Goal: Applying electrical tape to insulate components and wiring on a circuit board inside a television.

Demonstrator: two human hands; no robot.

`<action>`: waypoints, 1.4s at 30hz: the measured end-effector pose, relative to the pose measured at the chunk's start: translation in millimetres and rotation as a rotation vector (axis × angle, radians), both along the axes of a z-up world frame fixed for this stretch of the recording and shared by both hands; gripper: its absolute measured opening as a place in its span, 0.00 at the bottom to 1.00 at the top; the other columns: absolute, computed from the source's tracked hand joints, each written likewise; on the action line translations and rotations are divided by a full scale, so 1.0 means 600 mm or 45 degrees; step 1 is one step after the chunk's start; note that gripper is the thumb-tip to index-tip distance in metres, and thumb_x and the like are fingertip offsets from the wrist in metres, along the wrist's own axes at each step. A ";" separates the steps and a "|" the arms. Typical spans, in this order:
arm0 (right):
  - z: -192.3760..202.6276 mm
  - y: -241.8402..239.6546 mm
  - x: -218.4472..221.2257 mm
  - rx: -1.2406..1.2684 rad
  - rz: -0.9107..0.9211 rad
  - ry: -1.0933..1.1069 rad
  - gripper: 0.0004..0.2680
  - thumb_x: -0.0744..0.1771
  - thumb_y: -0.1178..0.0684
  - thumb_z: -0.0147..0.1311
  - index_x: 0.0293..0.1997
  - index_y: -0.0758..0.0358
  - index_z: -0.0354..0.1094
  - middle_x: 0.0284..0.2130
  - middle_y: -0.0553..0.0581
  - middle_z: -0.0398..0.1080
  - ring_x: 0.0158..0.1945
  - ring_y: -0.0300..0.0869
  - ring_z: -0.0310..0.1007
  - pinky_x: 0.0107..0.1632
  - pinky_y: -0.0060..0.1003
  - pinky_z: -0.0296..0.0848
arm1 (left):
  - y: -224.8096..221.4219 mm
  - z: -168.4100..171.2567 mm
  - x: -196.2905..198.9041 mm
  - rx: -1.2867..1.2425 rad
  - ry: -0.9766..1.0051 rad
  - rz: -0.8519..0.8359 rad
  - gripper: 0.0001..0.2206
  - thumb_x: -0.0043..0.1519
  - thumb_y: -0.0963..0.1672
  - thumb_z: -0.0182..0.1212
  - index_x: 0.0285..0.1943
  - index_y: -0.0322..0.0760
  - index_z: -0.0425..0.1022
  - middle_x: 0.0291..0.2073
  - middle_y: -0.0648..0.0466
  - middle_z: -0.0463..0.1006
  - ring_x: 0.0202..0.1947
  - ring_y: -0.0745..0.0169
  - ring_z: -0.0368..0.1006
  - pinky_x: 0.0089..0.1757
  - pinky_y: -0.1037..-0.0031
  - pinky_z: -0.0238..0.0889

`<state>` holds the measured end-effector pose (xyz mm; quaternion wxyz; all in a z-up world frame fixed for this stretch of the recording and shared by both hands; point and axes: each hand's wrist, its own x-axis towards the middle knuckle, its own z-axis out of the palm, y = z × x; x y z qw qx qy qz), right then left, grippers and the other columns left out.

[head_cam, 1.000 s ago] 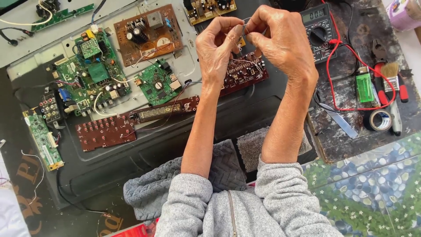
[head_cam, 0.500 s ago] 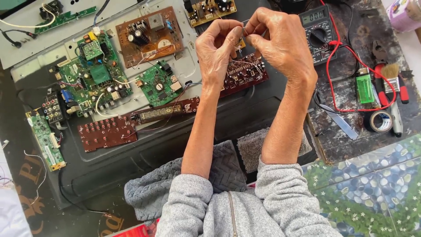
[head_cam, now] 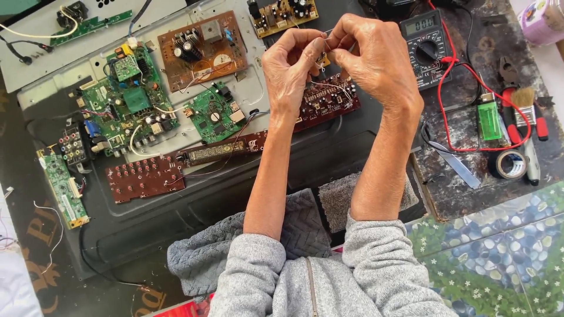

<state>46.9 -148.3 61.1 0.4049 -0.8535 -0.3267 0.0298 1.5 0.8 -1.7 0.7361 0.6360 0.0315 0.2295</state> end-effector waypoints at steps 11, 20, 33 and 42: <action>0.011 0.009 -0.002 0.083 -0.032 0.094 0.05 0.71 0.62 0.49 0.36 0.63 0.69 0.24 0.52 0.72 0.17 0.34 0.71 0.29 0.29 0.69 | 0.003 0.007 -0.002 0.066 -0.056 -0.009 0.06 0.65 0.45 0.63 0.42 0.39 0.78 0.28 0.59 0.78 0.23 0.74 0.70 0.28 0.83 0.68; 0.012 0.012 -0.005 0.171 -0.065 0.140 0.04 0.72 0.63 0.52 0.39 0.64 0.67 0.26 0.55 0.73 0.19 0.38 0.77 0.25 0.27 0.71 | 0.001 0.001 0.001 0.030 -0.075 -0.010 0.05 0.65 0.44 0.62 0.44 0.39 0.79 0.30 0.59 0.78 0.23 0.72 0.71 0.29 0.82 0.70; 0.013 0.014 -0.008 0.229 -0.015 0.083 0.03 0.72 0.64 0.52 0.42 0.66 0.67 0.27 0.57 0.73 0.25 0.39 0.79 0.30 0.29 0.81 | -0.002 -0.001 -0.002 -0.075 -0.031 -0.083 0.10 0.64 0.48 0.64 0.45 0.38 0.77 0.27 0.56 0.78 0.23 0.69 0.74 0.27 0.80 0.71; 0.011 0.020 -0.008 0.229 -0.064 0.157 0.03 0.70 0.64 0.50 0.39 0.63 0.66 0.26 0.53 0.72 0.26 0.37 0.80 0.28 0.27 0.76 | -0.006 -0.002 -0.002 -0.056 -0.087 0.001 0.10 0.64 0.49 0.64 0.43 0.41 0.78 0.28 0.60 0.78 0.26 0.73 0.74 0.29 0.81 0.69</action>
